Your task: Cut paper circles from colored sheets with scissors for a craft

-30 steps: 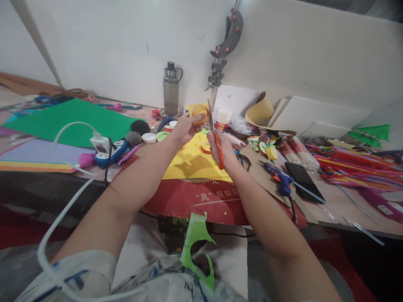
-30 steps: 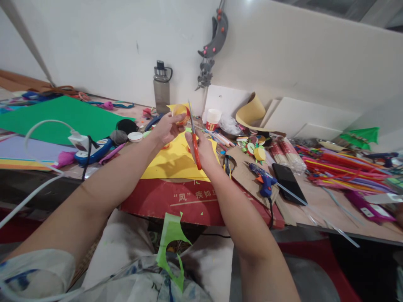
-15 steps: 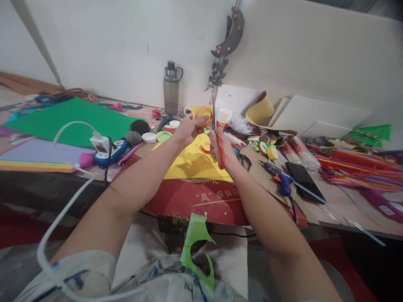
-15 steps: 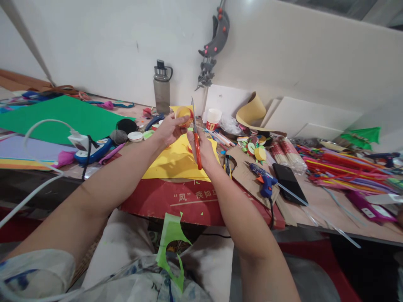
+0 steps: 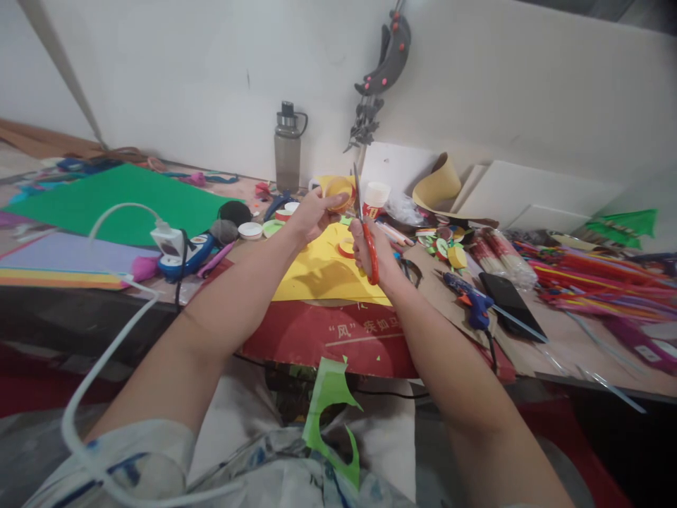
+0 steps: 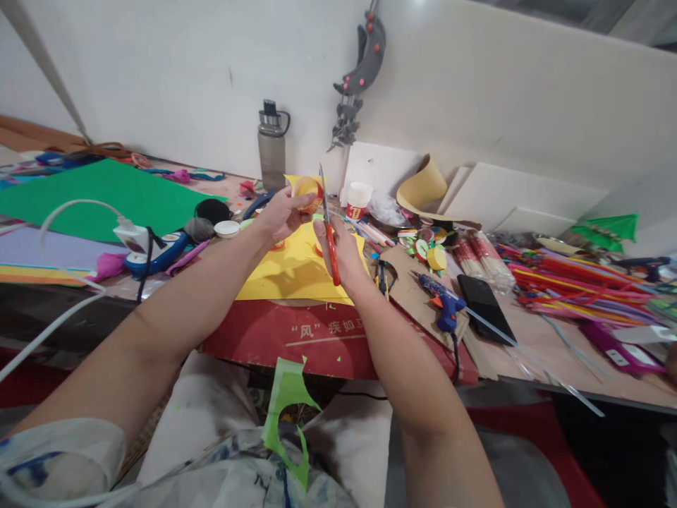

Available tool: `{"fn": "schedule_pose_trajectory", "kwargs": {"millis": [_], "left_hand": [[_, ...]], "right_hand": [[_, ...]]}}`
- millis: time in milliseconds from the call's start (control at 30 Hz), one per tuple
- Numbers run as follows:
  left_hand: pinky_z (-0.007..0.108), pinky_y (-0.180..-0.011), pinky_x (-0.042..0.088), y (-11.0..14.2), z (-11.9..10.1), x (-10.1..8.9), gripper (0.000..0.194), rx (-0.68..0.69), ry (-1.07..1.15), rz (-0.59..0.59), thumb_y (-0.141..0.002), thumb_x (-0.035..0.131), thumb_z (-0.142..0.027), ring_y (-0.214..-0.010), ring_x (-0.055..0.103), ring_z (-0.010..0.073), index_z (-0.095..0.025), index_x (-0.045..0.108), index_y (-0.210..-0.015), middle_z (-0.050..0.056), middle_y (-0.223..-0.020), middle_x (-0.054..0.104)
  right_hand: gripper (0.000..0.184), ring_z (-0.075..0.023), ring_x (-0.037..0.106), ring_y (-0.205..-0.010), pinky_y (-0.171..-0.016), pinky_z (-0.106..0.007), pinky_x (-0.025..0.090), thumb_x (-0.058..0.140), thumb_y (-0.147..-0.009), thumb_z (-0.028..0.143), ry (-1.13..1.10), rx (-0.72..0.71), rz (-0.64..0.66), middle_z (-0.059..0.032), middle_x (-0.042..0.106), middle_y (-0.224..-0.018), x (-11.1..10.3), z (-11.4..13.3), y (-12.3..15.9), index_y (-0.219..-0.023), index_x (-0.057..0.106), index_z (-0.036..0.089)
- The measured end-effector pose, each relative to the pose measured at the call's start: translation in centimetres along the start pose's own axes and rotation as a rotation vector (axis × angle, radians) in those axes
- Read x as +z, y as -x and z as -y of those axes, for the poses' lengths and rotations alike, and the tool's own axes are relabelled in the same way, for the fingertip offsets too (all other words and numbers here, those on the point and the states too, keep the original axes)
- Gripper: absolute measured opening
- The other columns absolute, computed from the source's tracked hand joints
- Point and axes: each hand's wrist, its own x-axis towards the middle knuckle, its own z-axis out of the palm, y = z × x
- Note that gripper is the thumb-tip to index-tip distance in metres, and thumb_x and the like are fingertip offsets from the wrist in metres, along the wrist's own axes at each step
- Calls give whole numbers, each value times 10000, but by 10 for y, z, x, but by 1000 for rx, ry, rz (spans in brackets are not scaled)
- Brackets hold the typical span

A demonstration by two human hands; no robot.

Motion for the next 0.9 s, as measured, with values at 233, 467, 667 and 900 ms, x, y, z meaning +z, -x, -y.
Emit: {"fn": "schedule_pose_trajectory", "kwargs": {"millis": [233,467,667,900], "left_hand": [[176,-531,418,2,-1,-1,308,-21,2,15,-730,879,-143,-615,626,63,-158,625,-905,-35,-724,695],[180,-533,409,2,-11,-2,299,-53,-33,-32,-705,839,-89,-594,614,63,-164,617,-891,-38,-712,684],[176,-510,429,1,3,6,210,-32,109,-178,-767,811,-125,-569,601,68,-182,620,-835,-35,-695,679],[188,-536,470,2,12,14,201,-34,202,-200,-789,795,-69,-566,621,74,-164,627,-845,-33,-688,684]], "right_hand": [[639,-117,512,-598,-501,-206,466,569,-891,849,-30,24,-17,9,573,-770,1,6,4,-1110,607,249],[588,-102,473,-532,-453,-193,405,602,-880,836,-45,48,-4,47,495,-667,3,7,6,-961,533,257],[596,-103,458,-504,-427,-188,363,576,-883,850,-9,63,-23,54,458,-615,5,10,7,-926,512,259],[574,-101,494,-542,-443,-188,415,659,-862,797,-77,69,-42,44,496,-687,6,11,6,-992,531,252]]}}
